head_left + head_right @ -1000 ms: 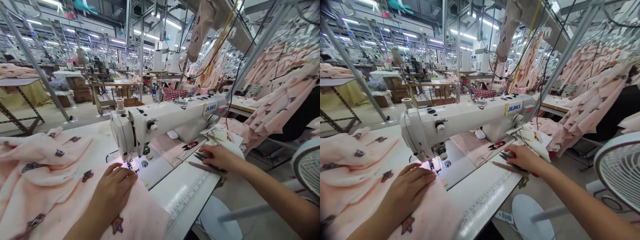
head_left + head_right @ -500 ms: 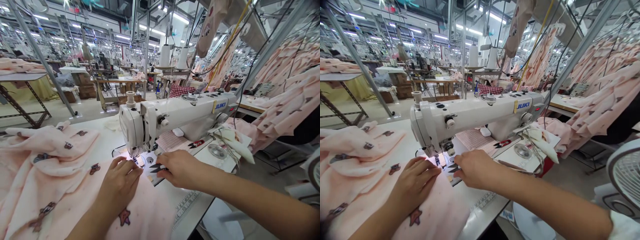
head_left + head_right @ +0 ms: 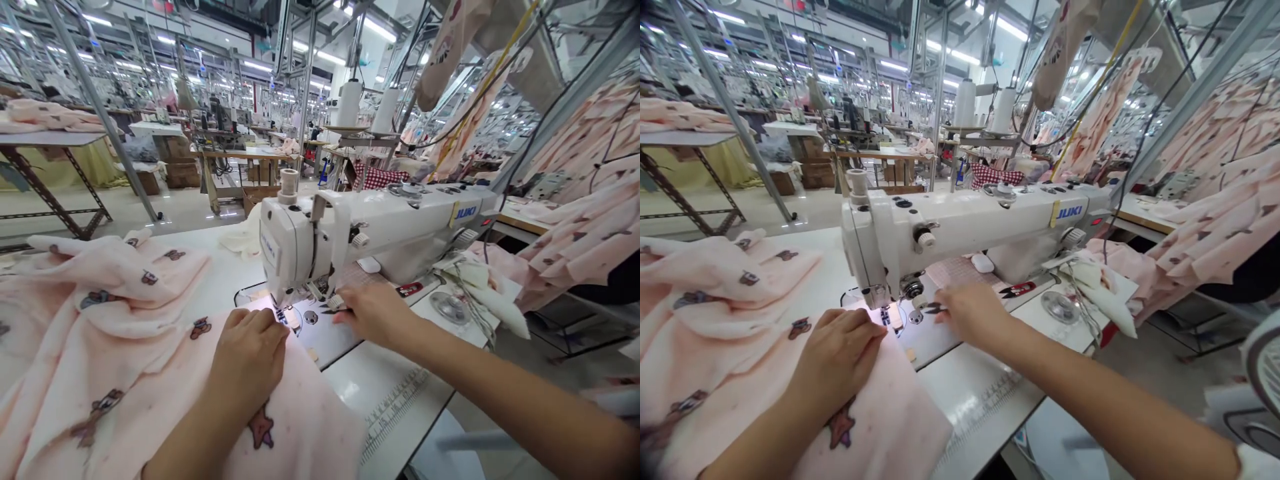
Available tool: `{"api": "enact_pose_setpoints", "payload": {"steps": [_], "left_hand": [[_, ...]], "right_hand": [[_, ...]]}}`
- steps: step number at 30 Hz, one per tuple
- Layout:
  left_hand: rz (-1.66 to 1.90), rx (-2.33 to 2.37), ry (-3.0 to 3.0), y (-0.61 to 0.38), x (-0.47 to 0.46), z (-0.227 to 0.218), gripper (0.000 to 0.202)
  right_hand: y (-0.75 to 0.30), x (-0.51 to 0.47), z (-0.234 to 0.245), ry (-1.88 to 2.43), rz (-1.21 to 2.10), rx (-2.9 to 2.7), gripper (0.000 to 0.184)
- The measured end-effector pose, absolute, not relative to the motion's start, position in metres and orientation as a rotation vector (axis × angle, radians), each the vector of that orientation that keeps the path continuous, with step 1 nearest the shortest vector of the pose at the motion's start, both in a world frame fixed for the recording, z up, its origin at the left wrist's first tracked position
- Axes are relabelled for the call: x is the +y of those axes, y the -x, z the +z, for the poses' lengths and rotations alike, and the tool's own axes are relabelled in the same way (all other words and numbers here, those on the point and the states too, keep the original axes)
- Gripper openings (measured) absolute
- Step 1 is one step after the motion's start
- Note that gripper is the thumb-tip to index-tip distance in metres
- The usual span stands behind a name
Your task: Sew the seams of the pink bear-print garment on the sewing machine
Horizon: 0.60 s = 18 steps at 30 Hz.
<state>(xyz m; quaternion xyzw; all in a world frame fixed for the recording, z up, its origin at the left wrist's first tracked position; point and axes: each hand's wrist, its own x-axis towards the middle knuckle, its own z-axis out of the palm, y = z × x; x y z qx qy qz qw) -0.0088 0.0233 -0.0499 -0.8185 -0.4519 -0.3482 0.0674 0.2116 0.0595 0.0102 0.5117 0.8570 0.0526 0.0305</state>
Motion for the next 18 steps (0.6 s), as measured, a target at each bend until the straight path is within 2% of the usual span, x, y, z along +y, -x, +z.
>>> {"api": "enact_pose_setpoints", "payload": {"steps": [4,8,13,18], "left_hand": [[-1.009,-1.653,2.380,0.011,0.029,-0.054,0.021],[-1.010,-1.852,2.359,0.012,0.032,-0.054,0.019],[-1.069,-1.956,2.384,0.013,0.033,-0.052,0.015],[-1.093,-2.004,2.425,0.012,0.034,-0.052,0.015]], "right_hand": [[-0.221,0.070,0.006,-1.631,0.017,2.856,0.016],[-0.200,0.073,-0.016,-1.679,-0.369,3.001,0.017],[-0.166,0.076,-0.045,-1.805,-0.875,2.960,0.014],[-0.154,0.078,-0.055,-1.859,-1.136,2.912,0.014]]}}
